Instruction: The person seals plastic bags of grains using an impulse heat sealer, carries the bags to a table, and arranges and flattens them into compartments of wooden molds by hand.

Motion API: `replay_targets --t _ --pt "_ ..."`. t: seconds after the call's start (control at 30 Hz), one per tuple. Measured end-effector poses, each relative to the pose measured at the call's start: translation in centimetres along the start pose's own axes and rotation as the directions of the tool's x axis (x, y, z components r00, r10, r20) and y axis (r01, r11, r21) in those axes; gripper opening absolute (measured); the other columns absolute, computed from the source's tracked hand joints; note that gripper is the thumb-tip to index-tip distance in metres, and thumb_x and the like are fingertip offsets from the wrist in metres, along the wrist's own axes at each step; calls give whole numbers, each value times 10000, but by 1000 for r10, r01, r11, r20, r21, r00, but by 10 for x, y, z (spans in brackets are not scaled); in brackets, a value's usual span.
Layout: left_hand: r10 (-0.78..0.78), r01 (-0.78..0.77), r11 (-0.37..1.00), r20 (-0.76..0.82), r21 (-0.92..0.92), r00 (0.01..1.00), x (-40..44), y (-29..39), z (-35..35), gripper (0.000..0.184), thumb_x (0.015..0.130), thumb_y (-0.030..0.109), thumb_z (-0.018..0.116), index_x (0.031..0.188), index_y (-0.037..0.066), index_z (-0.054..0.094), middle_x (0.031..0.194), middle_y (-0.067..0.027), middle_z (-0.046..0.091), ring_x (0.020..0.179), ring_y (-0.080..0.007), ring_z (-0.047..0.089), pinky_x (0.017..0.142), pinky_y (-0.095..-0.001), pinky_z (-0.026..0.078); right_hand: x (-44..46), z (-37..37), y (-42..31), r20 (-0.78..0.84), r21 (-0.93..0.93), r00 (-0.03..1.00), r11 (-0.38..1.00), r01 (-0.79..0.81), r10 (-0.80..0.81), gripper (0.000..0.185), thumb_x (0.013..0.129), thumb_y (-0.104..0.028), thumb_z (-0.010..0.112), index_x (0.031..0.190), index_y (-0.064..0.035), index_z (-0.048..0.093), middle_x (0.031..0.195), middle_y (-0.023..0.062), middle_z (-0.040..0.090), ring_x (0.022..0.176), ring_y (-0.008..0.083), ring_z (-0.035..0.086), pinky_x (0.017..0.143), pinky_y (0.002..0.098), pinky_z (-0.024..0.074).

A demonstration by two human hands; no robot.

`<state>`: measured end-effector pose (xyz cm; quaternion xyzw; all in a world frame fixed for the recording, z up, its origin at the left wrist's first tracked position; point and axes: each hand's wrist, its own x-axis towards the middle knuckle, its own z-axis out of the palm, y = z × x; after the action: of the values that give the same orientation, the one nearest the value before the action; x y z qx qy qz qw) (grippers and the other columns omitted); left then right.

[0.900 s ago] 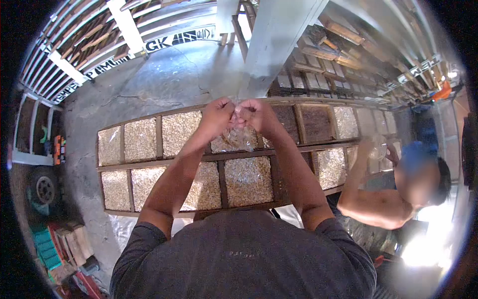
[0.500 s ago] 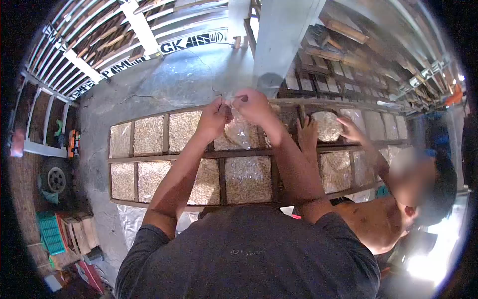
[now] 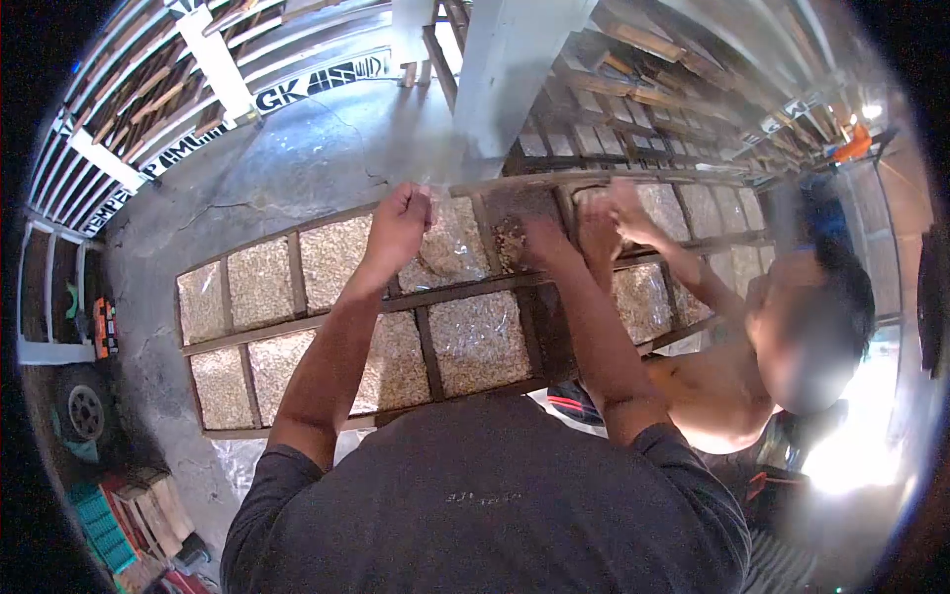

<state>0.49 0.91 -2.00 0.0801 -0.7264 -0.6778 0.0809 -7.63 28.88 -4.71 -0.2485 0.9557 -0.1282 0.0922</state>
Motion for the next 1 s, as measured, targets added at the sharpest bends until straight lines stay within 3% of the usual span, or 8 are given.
replay_targets --t 0.27,0.37,0.57,0.67,0.77,0.87,0.93,1.0 --pt "-35 51 992 -132 115 991 -7 25 -2 376 1066 332 560 879 11 617 673 -52 602 640 -154 563 640 -356 471 -2 13 5 23 64 995 994 92 -94 564 816 -31 678 1372 -96 606 1301 260 591 1177 486 573 1026 532 490" --pt "-96 125 980 -188 153 978 -13 39 1 409 1038 371 595 857 8 652 669 -95 637 627 -234 614 653 -384 492 -8 42 10 -80 -2 970 974 229 -228 489 820 -31 660 1307 -81 635 1297 244 603 1202 462 571 1038 516 492" --pt "79 105 767 -256 633 964 -15 60 14 577 987 534 600 848 -17 700 784 -262 684 723 -446 669 681 -502 514 -6 58 7 -79 -5 968 971 240 -240 346 860 -48 595 1198 -62 670 1275 235 627 1190 449 604 1007 513 508" --pt "-109 220 711 -205 668 973 -8 80 17 545 983 500 581 866 -15 714 807 -267 695 762 -469 673 696 -519 517 -5 50 -3 4 14 991 991 134 -134 315 849 -21 590 1148 -55 683 1190 229 667 1110 442 652 969 520 522" --pt "-43 201 719 -246 666 968 -7 83 24 489 959 420 550 765 6 722 774 -283 674 799 -501 672 760 -541 539 -6 58 3 -71 111 997 994 17 -9 292 865 -33 638 1152 -61 688 1092 223 691 1024 448 672 928 521 535" --pt "-4 177 735 -257 654 967 -13 91 27 397 939 343 555 792 9 712 805 -273 685 832 -500 672 777 -553 533 -10 55 6 -321 366 934 930 -27 154 237 923 -85 680 1156 -43 689 996 192 714 951 399 696 864 481 561" --pt "40 127 761 -243 636 969 -13 79 26 357 945 317 558 848 5 702 842 -270 692 841 -501 670 777 -554 531 -7 55 17 -23 908 937 399 -126 349 240 960 -140 688 1168 -20 678 1003 158 711 916 339 701 831 421 586" --pt "66 88 778 -220 622 973 -15 67 25 315 954 287 556 913 4 687 875 -270 696 858 -502 668 778 -551 528 -9 52 25 209 973 913 -168 -158 350 253 993 -171 672 1174 5 660 1014 131 700 891 284 700 808 366 606"
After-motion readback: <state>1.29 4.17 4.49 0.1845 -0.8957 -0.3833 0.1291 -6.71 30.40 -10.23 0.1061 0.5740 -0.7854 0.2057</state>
